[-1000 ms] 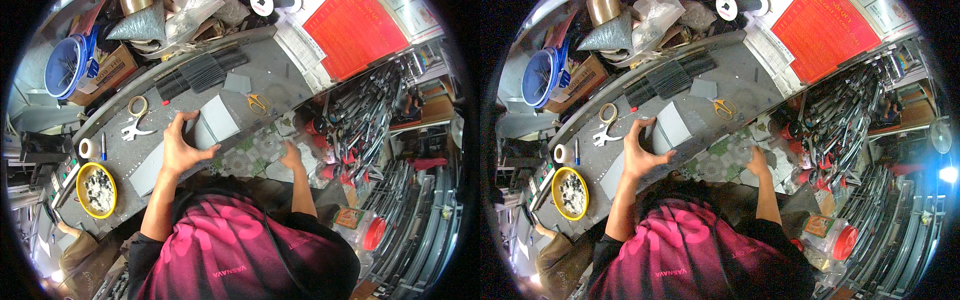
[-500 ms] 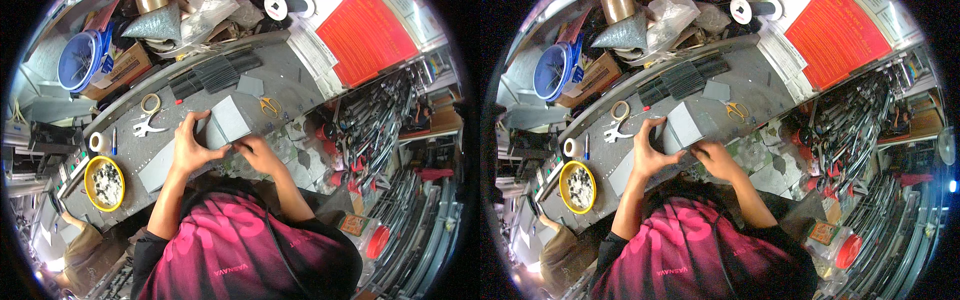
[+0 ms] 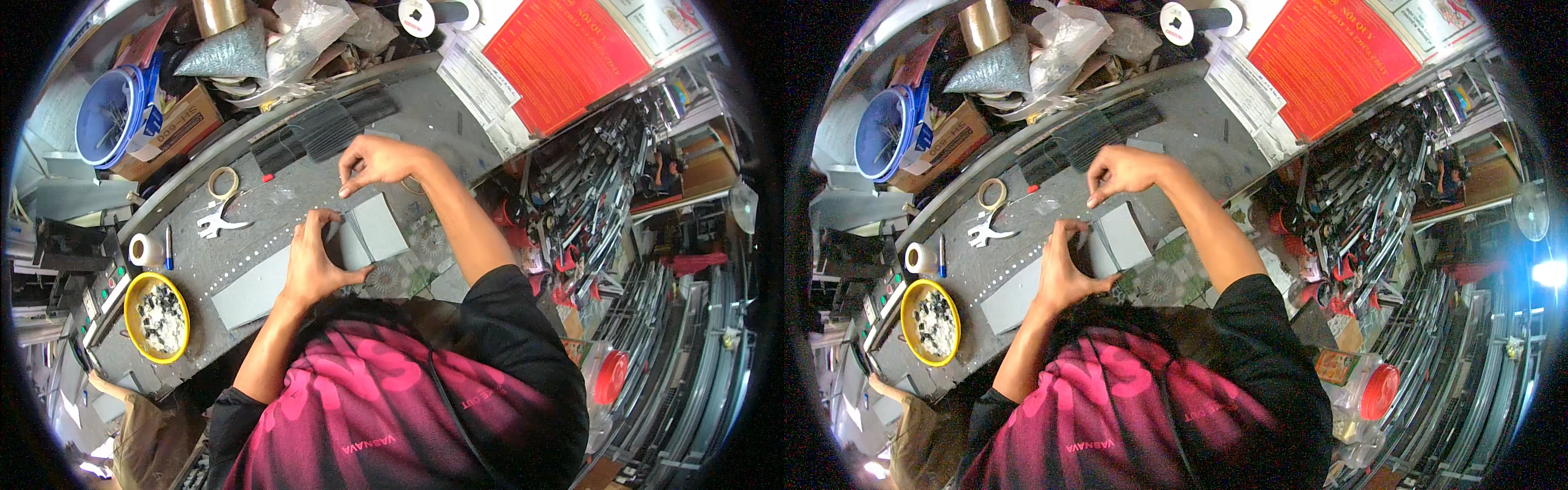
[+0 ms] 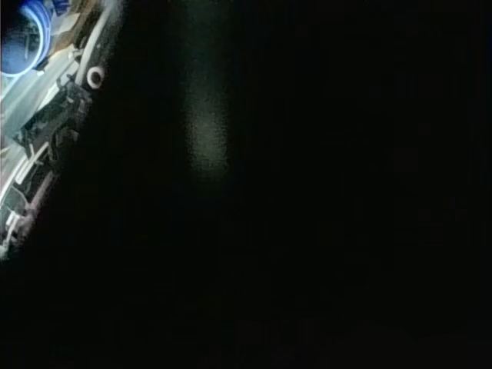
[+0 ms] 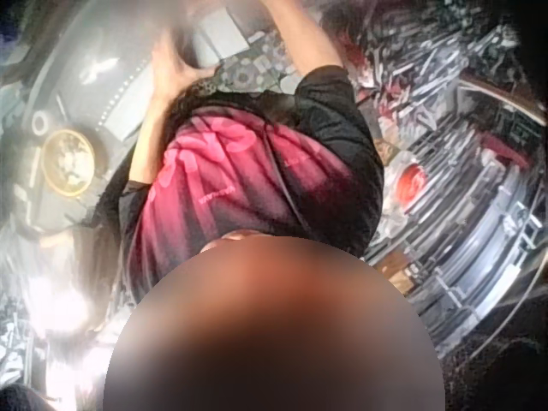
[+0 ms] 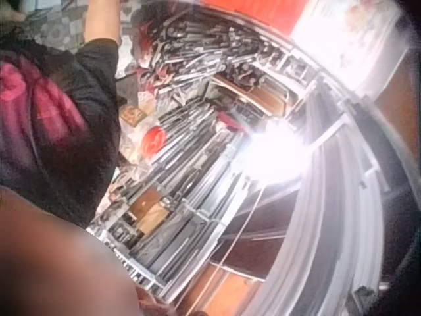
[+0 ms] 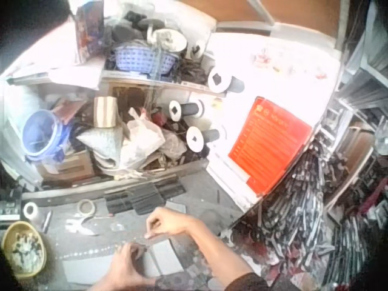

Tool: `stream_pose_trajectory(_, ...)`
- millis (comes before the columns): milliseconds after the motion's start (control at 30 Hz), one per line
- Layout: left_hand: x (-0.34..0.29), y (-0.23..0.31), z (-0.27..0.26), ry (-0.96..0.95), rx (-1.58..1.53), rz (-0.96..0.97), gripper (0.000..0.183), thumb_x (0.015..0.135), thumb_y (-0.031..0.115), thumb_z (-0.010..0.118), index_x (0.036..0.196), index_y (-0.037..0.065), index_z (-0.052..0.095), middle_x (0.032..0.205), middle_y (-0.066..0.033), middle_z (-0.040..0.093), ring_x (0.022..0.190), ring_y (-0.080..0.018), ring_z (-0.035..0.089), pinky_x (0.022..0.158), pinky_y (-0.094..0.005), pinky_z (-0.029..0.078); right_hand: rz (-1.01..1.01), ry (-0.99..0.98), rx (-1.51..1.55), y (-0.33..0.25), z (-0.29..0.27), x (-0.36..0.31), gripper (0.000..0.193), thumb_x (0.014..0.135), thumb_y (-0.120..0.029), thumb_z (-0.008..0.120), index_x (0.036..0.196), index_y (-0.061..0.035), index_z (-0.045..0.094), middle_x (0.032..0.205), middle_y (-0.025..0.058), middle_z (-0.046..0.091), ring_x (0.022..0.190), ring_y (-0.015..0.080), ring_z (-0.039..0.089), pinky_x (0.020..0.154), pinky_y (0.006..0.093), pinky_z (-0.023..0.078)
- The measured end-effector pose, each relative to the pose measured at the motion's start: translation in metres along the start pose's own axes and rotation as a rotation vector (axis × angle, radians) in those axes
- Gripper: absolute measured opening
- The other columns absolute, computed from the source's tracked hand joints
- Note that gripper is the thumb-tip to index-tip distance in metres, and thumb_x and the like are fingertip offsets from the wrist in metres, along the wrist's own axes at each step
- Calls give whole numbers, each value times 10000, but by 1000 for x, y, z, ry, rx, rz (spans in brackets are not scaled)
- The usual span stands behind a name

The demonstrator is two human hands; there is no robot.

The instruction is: The person repeatedly picks small black components from a yellow bowl and places them into holes on a gray rectangular board. They occasionally adjust the board and handle a thin wire, then return to placing components. The workspace contains tools and materials on a cluttered table.

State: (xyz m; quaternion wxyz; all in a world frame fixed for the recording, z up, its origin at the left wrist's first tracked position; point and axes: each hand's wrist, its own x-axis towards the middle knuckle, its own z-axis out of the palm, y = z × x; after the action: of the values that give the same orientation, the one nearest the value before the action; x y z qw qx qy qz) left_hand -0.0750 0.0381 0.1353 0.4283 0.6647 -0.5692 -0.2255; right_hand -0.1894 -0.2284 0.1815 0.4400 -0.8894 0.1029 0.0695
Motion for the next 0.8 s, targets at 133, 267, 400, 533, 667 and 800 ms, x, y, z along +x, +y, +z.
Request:
stream_pose_trajectory(133,0,-2,-6,28,-33,36,962,557,322,1062,1339,57,569,1266,-168,704,1192,-392,671,1088,-532,508,103,286,748,54,83,-29,269,981,-283,864,1103,-49,817,944,-8,781,914,116,669,866,353,536)
stream_pose_trajectory(267,14,-14,2,96,53,75,1017,548,333,1067,1395,49,583,1331,-181,706,1242,-400,669,1101,-513,514,655,307,532,27,172,-120,322,1052,-314,763,1234,-49,762,1068,42,789,1006,158,674,904,416,543)
stream_pose_trajectory(400,16,-23,19,65,46,122,1010,572,324,1048,1437,77,587,1263,-163,729,1179,-396,681,1061,-527,470,199,148,227,-60,141,-165,296,1073,-328,732,1085,-33,725,847,106,745,771,268,684,773,456,539)
stream_pose_trajectory(533,3,-13,33,-57,5,146,989,563,313,1047,1418,81,609,1233,-172,738,1167,-395,688,1055,-509,476,53,145,-155,-67,51,-111,254,1072,-276,743,1063,-21,741,819,162,706,783,256,689,761,410,539)
stream_pose_trajectory(667,-14,5,22,-87,6,143,991,536,306,1051,1402,74,628,1266,-167,744,1188,-394,699,1087,-507,488,132,-31,149,34,44,-38,271,1056,-272,771,1107,-8,794,934,79,802,914,184,721,860,405,565)
stream_pose_trajectory(800,-4,2,4,49,5,152,967,545,312,1042,1385,57,636,1251,-161,739,1173,-383,690,1079,-498,481,486,88,535,71,139,-90,286,1064,-291,765,1173,-26,757,937,40,767,922,172,701,853,407,550)
